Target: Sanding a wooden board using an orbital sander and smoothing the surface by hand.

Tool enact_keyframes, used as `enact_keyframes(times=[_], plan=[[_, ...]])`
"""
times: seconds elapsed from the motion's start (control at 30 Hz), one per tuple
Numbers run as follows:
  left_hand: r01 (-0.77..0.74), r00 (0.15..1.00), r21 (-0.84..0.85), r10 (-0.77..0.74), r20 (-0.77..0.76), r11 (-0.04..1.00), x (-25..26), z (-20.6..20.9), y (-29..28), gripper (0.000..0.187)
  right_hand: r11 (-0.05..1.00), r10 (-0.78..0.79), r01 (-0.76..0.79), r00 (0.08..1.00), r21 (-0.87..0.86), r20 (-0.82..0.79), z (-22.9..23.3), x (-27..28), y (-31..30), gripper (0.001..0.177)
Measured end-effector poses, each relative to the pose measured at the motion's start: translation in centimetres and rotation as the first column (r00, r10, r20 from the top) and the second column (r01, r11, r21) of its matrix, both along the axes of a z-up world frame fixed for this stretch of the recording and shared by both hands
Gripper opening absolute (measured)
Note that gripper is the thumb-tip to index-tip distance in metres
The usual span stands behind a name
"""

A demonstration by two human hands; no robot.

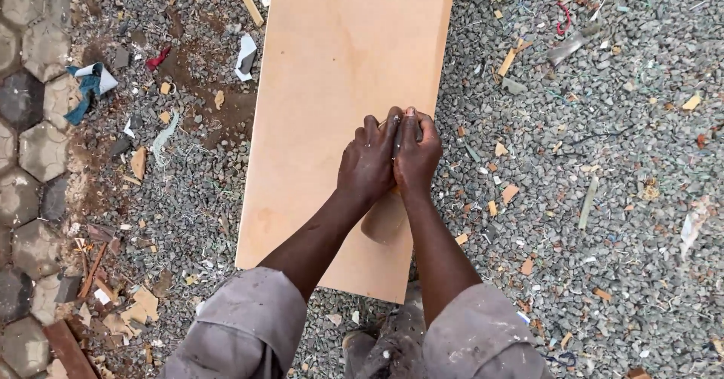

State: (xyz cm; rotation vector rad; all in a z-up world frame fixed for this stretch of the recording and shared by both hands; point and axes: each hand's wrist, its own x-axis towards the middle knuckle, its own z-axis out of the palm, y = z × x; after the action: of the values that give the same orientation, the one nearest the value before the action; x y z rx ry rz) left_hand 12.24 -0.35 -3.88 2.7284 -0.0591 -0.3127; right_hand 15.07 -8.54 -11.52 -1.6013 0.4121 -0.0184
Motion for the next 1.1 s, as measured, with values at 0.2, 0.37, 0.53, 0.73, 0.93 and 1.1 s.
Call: enact_keyframes(times=[0.2,0.37,0.53,0.73,0.93,1.1], plan=[[-0.037,0.998,0.012,0.036,0.05,0.999,6.8,-0.4,-1.1,0.084,0.999,0.042,-0.041,0.999,-0.032,0.011,-0.1,7.3,-1.1,0.03],[-0.067,0.997,-0.006,0.067,0.032,0.998,10.5,0.2,-1.2,0.087,0.996,0.091,-0.091,0.996,-0.018,-0.004,0.6,10.9,-1.2,0.031],[-0.1,0.994,-0.002,0.1,0.031,0.995,14.0,-0.2,-1.6,0.086,0.995,0.099,-0.099,0.995,-0.017,-0.004,-0.1,14.8,-1.3,0.033],[-0.143,0.989,0.001,0.143,0.045,0.99,18.8,0.1,-1.9,0.084,0.989,0.145,-0.144,0.989,-0.041,0.021,0.5,19.9,-1.5,0.035],[-0.192,0.981,0.026,0.191,0.035,0.981,22.7,0.2,-1.2,0.084,0.984,0.177,-0.176,0.983,-0.017,0.039,0.2,24.3,-0.3,0.032],[-0.214,0.977,0.056,0.212,0.036,0.975,24.3,0.9,-0.5,0.084,0.986,0.161,-0.162,0.986,0.03,0.03,0.0,25.9,1.1,0.027]])
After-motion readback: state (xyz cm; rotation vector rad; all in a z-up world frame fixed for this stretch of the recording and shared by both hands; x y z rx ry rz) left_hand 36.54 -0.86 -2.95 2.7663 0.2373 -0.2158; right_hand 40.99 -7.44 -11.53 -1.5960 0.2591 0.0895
